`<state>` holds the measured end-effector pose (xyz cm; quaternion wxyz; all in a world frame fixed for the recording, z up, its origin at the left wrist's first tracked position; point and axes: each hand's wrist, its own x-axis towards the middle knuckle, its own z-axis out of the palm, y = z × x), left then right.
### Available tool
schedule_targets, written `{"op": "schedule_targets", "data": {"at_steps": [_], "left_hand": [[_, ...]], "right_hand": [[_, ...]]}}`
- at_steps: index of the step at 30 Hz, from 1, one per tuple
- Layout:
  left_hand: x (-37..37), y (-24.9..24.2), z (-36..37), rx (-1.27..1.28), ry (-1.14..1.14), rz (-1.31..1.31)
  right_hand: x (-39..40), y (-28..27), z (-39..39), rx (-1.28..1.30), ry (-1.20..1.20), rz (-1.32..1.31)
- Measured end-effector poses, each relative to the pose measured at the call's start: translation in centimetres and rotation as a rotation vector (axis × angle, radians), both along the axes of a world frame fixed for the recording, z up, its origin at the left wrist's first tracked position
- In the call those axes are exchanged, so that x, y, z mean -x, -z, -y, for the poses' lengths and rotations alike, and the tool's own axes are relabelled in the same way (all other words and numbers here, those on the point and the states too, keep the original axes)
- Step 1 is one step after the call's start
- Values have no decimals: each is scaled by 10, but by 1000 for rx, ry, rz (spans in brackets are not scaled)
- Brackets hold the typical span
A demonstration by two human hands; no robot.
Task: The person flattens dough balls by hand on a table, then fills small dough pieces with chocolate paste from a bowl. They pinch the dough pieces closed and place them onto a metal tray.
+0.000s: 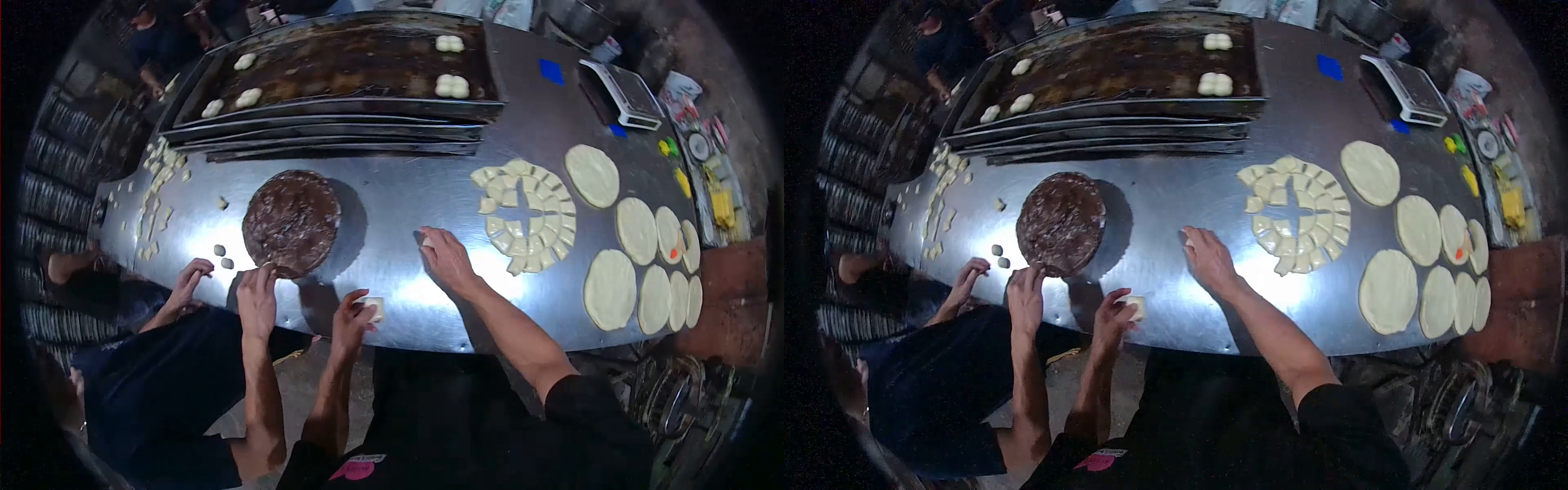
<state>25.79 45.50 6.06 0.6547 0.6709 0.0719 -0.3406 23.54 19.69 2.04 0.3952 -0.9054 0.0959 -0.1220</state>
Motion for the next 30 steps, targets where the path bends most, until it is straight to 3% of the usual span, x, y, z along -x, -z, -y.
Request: {"op": "schedule_targets", "data": {"at_steps": [1, 3, 4, 8, 12, 15, 16, 18, 19, 21, 22, 24, 25, 26, 28, 29, 30], "left_hand": [[1, 2, 0, 16, 24, 37], [1, -3, 5, -13, 71, 94], [3, -1, 11, -19, 52, 89], [8, 1, 51, 325, 21, -22], [16, -12, 82, 326, 148, 82], [20, -28, 94, 367, 122, 99], [21, -33, 96, 375, 101, 103], [28, -21, 97, 417, 150, 86], [30, -17, 95, 461, 197, 69], [45, -11, 99, 424, 93, 89], [54, -8, 100, 391, 7, 92], [64, -3, 94, 273, -12, 173], [64, -3, 88, 65, 64, 312], [63, -3, 79, 53, 21, 325], [62, -2, 61, -233, 69, 663], [60, -3, 50, -238, 46, 662], [57, -9, 37, -211, -33, 674]], "right_hand": [[-6, -1, -3, -7, -20, 2], [-9, -6, -6, 318, -53, 147], [-6, -17, -15, 312, -72, 145], [31, -59, -43, -583, -67, -217], [63, -89, -30, -575, 92, -252], [85, -76, -9, -1000, 63, -184], [89, -78, -5, -1001, 62, -180], [94, -80, -1, -1372, 29, -182], [92, -83, -4, -1373, 7, -188], [85, -88, -17, -1555, 192, 6], [80, -83, -24, -1562, 147, -14], [67, -71, -40, -1673, 297, 9], [59, -75, -50, -1681, 334, -34], [47, -77, -60, -1684, 290, -63], [28, -81, -79, -1556, 172, -60], [15, -83, -87, -1553, 152, -77], [-6, -87, -96, -1184, 35, -101]]}}
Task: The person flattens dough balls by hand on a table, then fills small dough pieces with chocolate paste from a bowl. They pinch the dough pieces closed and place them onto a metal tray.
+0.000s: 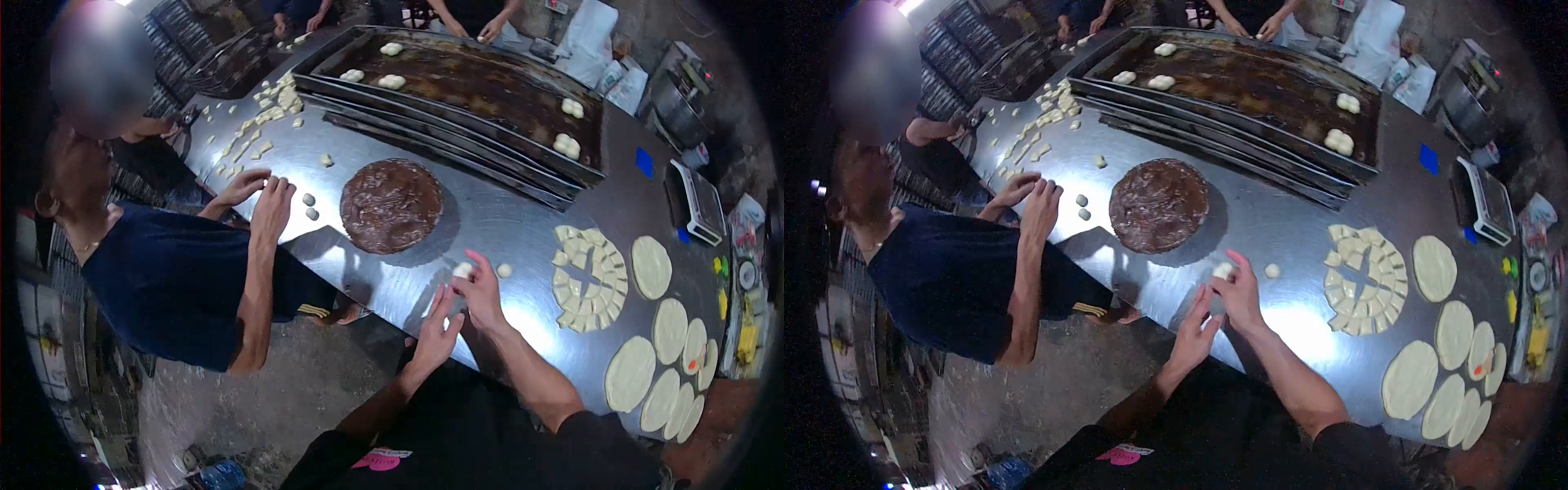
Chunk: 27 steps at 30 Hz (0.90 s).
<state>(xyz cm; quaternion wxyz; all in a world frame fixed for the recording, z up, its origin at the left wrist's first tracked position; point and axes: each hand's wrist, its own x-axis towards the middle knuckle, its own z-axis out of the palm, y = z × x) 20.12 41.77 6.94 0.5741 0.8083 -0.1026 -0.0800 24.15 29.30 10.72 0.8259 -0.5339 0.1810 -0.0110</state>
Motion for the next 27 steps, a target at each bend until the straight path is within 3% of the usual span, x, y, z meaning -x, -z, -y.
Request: {"op": "schedule_targets", "data": {"at_steps": [2, 3, 5, 6, 9, 12, 14, 17, 19, 20, 22, 24, 27], "left_hand": [[-6, -1, -28, 56, -71, 13], [-10, 3, -44, 82, -90, -46], [-16, 11, -70, 90, -164, -90], [-18, 19, -83, 99, -176, -89], [-26, 22, -111, 58, -227, -151], [-32, 19, -127, 46, -236, -133], [-36, 27, -130, 36, -242, -100], [-46, 38, -117, 188, -223, -269], [-56, 24, -98, 616, -338, -533], [-58, 18, -91, 611, -322, -535], [-63, 6, -75, 891, -325, -642], [-61, -7, -65, 965, -234, -662], [-50, -13, -44, 925, -310, -525]], "right_hand": [[-43, -6, -18, 728, -231, 95], [-61, -2, -28, 734, -243, 94], [-99, 15, -46, 1162, -292, 590], [-114, 23, -54, 1166, -306, 597], [-138, 30, -76, 1342, -504, 953], [-138, 33, -76, 1415, -639, 1016], [-135, 34, -71, 1403, -657, 989], [-131, 39, -65, 1409, -683, 759], [-128, 47, -62, 566, -689, 140], [-119, 42, -53, 566, -673, 139], [-92, -1, -38, -176, -649, -331], [-67, 0, -20, -351, -605, -268], [-32, -12, 1, -367, -455, -309]]}}
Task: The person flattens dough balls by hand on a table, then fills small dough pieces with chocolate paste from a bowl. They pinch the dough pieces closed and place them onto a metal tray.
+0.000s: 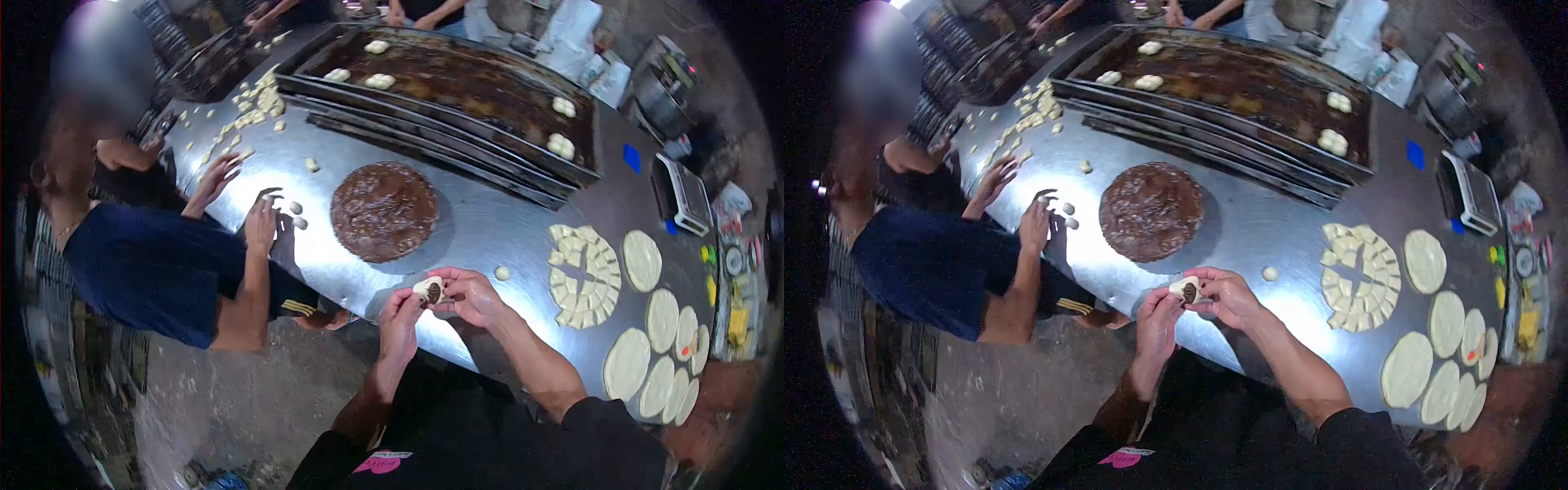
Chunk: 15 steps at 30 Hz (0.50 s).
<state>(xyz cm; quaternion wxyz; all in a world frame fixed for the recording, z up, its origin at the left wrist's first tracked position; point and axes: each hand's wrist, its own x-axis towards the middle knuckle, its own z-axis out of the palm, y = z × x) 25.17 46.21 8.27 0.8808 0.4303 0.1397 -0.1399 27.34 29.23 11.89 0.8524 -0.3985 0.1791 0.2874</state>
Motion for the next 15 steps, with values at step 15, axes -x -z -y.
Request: {"op": "schedule_targets", "data": {"at_steps": [15], "left_hand": [[24, -18, 20, -189, 228, 401]], "right_hand": [[76, -41, 22, 1243, 4, 885]]}}
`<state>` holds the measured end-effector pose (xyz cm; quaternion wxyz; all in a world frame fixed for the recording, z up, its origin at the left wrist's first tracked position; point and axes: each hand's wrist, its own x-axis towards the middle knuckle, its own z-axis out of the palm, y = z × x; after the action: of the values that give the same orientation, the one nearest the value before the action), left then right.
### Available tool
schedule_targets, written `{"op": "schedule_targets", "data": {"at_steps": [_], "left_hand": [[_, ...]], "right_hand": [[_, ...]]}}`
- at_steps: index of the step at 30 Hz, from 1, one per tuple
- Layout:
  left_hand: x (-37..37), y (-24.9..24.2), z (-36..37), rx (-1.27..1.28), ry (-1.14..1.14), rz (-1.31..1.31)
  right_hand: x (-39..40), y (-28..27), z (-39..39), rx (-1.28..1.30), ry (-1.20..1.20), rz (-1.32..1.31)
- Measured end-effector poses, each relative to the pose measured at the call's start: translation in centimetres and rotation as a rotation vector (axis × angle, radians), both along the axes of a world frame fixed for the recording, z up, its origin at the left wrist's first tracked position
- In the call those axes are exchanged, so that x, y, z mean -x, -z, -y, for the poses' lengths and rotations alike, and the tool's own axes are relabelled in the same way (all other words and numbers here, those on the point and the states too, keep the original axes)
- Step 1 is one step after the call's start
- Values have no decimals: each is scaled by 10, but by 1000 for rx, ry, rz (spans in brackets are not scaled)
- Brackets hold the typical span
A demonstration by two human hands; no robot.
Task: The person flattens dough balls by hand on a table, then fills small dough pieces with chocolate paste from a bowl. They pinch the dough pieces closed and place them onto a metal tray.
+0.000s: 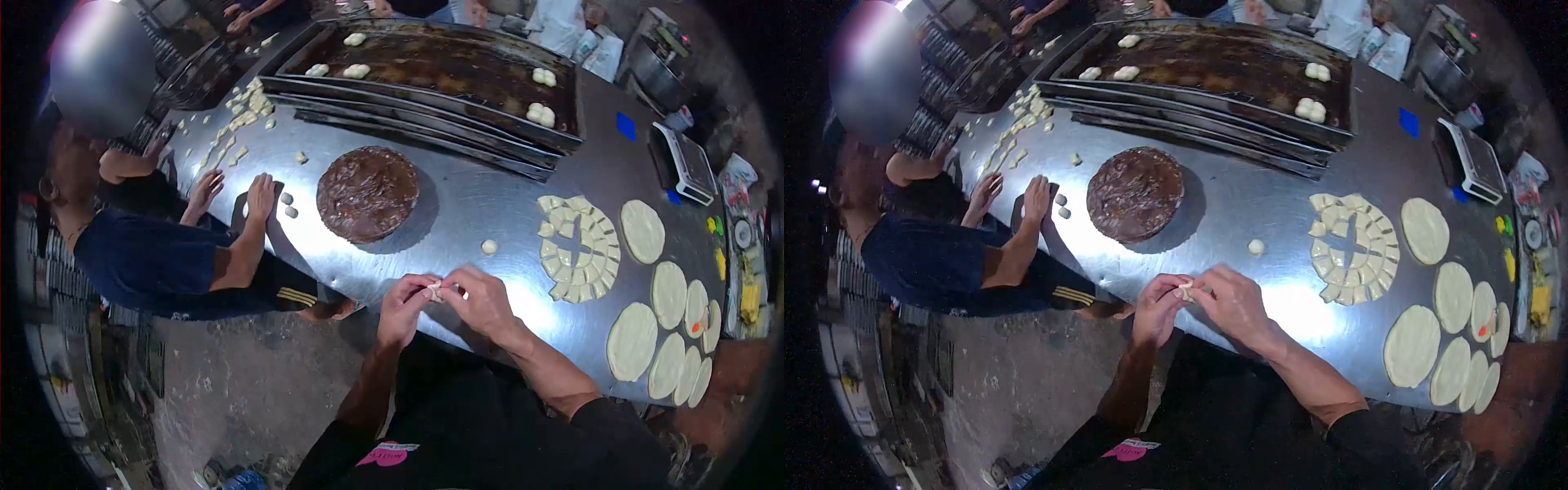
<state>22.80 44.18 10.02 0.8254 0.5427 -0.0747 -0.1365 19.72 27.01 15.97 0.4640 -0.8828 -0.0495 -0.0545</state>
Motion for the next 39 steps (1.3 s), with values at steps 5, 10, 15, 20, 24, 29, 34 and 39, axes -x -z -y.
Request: {"op": "schedule_targets", "data": {"at_steps": [5, 10, 15, 20, 24, 29, 34, 39], "left_hand": [[-19, 5, -26, 221, 180, -345], [-27, 8, -37, 178, -6, -308], [-41, 20, -46, 178, 56, -349], [-63, 19, -30, 80, 410, -369], [-50, 25, 27, -32, 664, -422], [-11, 55, 131, -590, 761, 50], [13, 71, 236, -1008, 658, 755], [43, 86, 273, -1076, 512, 951]], "right_hand": [[-36, 15, -24, -139, -24, -57], [-45, 24, -59, -248, 89, 91], [-55, 14, -53, 9, -9, 198], [-45, 13, -27, 232, 51, 283], [11, 42, 13, 293, 265, 228], [139, 94, 99, 608, 762, 117], [223, 110, 101, 856, 754, 20], [177, 107, 116, 382, 932, -75]]}}
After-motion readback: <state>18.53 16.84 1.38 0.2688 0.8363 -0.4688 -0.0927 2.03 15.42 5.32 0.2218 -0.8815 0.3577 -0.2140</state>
